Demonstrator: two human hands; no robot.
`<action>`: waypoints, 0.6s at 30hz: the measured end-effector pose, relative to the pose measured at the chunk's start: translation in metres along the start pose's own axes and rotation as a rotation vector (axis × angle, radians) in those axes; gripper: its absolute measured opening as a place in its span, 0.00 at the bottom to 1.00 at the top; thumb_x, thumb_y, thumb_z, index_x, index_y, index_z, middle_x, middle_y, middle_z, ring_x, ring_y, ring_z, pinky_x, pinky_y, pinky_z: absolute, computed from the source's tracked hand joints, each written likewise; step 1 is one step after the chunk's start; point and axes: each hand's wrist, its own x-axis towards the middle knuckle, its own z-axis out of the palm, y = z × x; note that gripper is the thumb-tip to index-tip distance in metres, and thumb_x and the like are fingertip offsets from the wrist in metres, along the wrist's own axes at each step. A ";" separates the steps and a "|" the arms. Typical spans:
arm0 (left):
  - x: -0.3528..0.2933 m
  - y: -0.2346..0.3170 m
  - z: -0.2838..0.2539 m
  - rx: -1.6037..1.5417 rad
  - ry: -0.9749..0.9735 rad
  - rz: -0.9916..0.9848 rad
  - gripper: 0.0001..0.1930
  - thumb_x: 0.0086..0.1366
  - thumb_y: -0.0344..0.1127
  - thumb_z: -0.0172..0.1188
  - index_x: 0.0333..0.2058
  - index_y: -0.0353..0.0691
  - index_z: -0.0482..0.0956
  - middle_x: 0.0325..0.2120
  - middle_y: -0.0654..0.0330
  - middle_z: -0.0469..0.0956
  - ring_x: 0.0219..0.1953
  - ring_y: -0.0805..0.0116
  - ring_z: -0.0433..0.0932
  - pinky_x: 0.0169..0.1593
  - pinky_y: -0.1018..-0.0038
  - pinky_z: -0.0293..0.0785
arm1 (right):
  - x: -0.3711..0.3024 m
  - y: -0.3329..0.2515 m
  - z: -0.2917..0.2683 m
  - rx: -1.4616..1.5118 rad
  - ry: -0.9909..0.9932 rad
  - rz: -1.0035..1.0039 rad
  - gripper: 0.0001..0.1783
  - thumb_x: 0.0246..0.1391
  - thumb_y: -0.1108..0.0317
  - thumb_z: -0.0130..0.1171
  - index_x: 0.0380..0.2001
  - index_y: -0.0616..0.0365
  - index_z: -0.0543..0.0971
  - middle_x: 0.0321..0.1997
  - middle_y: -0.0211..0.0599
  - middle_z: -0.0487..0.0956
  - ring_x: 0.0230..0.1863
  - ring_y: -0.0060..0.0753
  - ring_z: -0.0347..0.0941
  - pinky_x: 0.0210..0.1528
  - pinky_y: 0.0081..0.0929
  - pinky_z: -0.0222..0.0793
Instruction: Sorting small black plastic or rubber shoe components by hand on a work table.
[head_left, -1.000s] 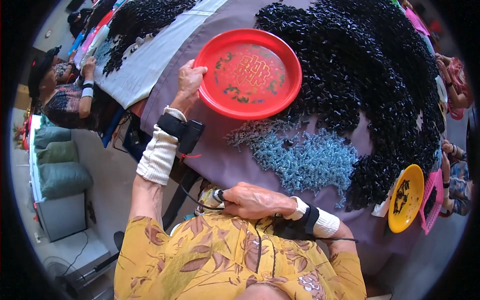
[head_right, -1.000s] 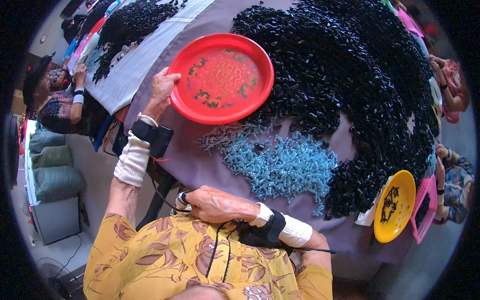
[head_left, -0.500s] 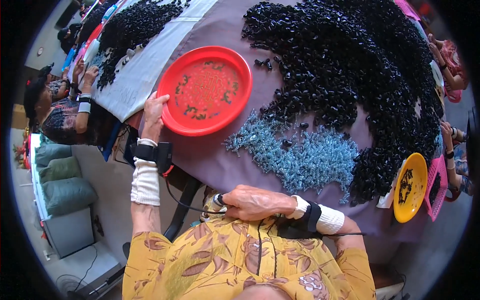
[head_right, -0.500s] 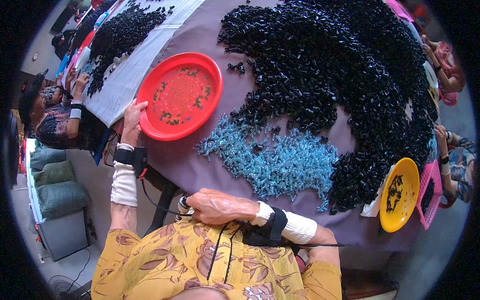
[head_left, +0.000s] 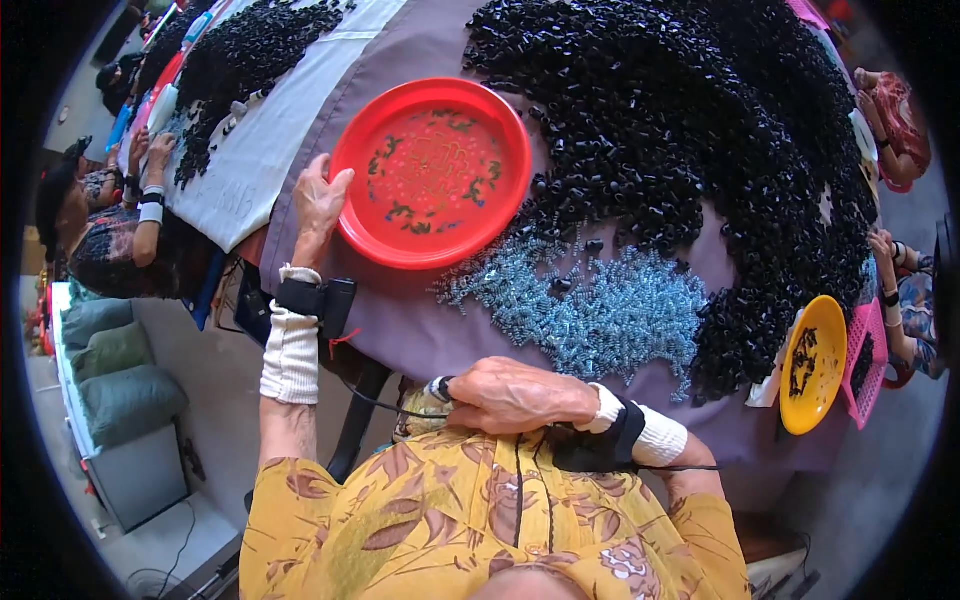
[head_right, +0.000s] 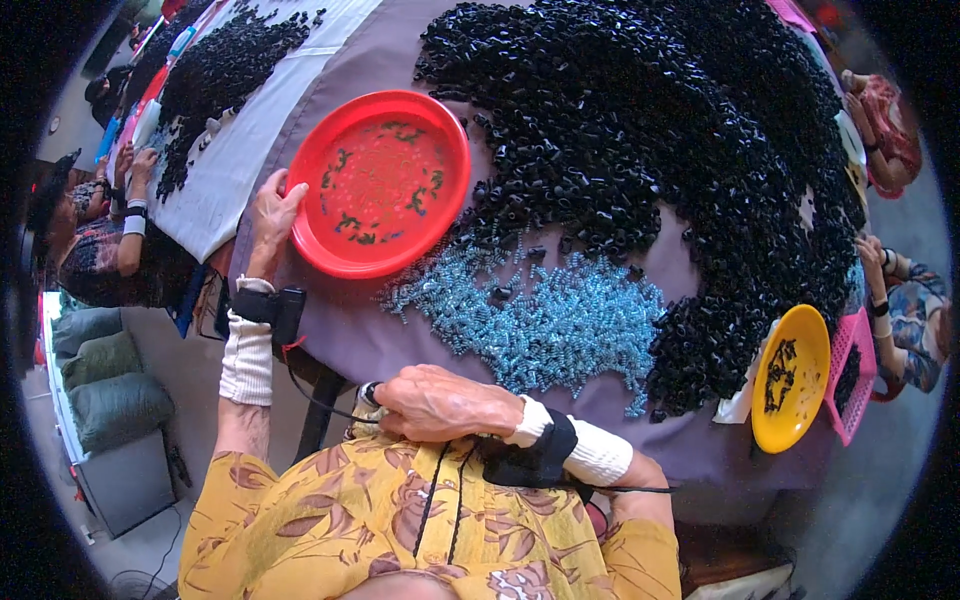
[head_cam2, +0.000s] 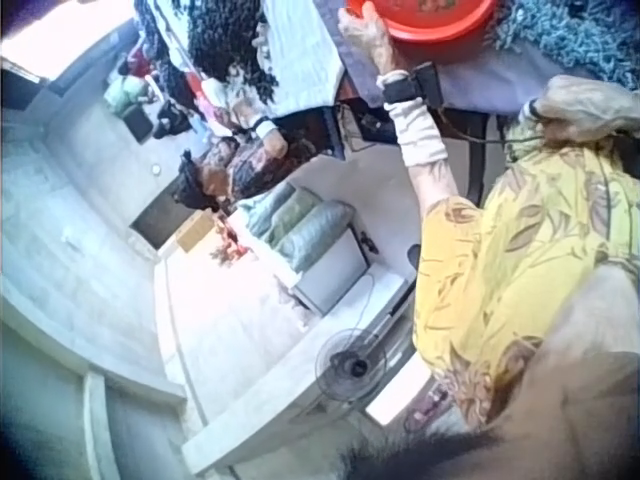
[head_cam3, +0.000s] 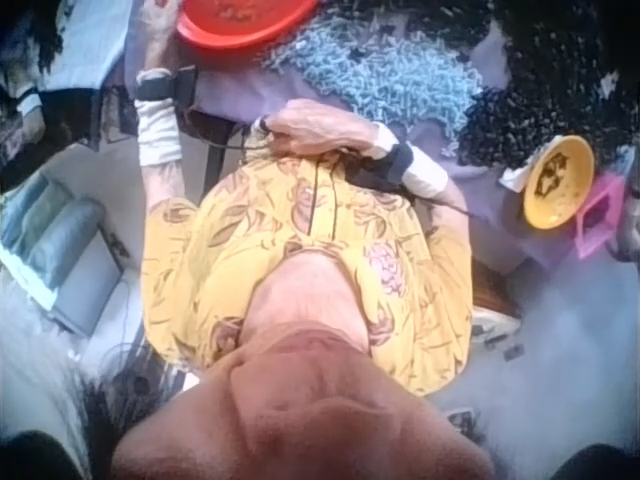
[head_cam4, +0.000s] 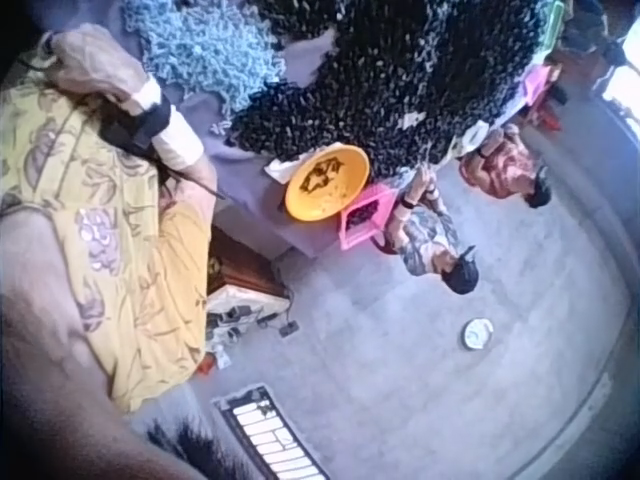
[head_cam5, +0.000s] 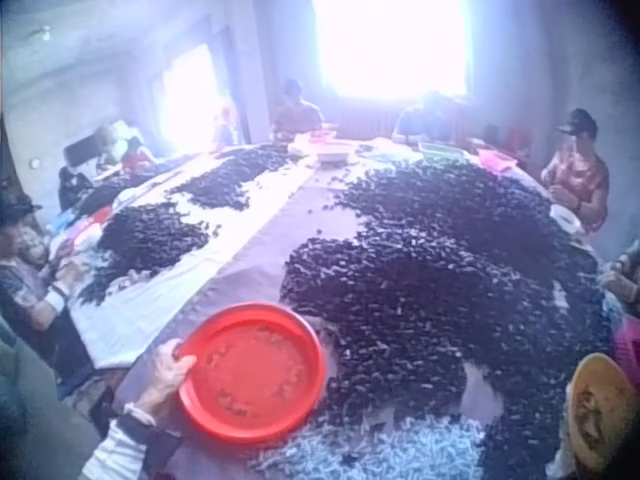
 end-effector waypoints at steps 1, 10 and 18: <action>-0.001 0.013 -0.004 -0.003 -0.008 0.006 0.22 0.52 0.39 0.62 0.44 0.34 0.75 0.33 0.46 0.77 0.37 0.58 0.77 0.41 0.67 0.72 | -0.002 0.008 0.000 0.010 0.045 -0.037 0.10 0.50 0.67 0.53 0.27 0.65 0.71 0.23 0.53 0.72 0.31 0.58 0.70 0.31 0.44 0.64; -0.026 0.143 -0.020 -0.506 -0.289 0.202 0.15 0.60 0.36 0.58 0.44 0.36 0.77 0.36 0.59 0.79 0.37 0.74 0.76 0.41 0.78 0.72 | -0.084 0.034 -0.092 -0.008 0.897 0.250 0.09 0.48 0.75 0.56 0.35 0.62 0.79 0.25 0.36 0.78 0.25 0.20 0.72 0.28 0.21 0.69; -0.023 0.198 0.027 -0.677 -0.504 0.220 0.15 0.60 0.36 0.58 0.43 0.34 0.77 0.33 0.63 0.79 0.32 0.79 0.75 0.36 0.83 0.71 | -0.083 0.062 -0.106 -0.440 0.912 0.391 0.08 0.42 0.73 0.60 0.24 0.67 0.74 0.19 0.43 0.73 0.21 0.37 0.71 0.25 0.30 0.65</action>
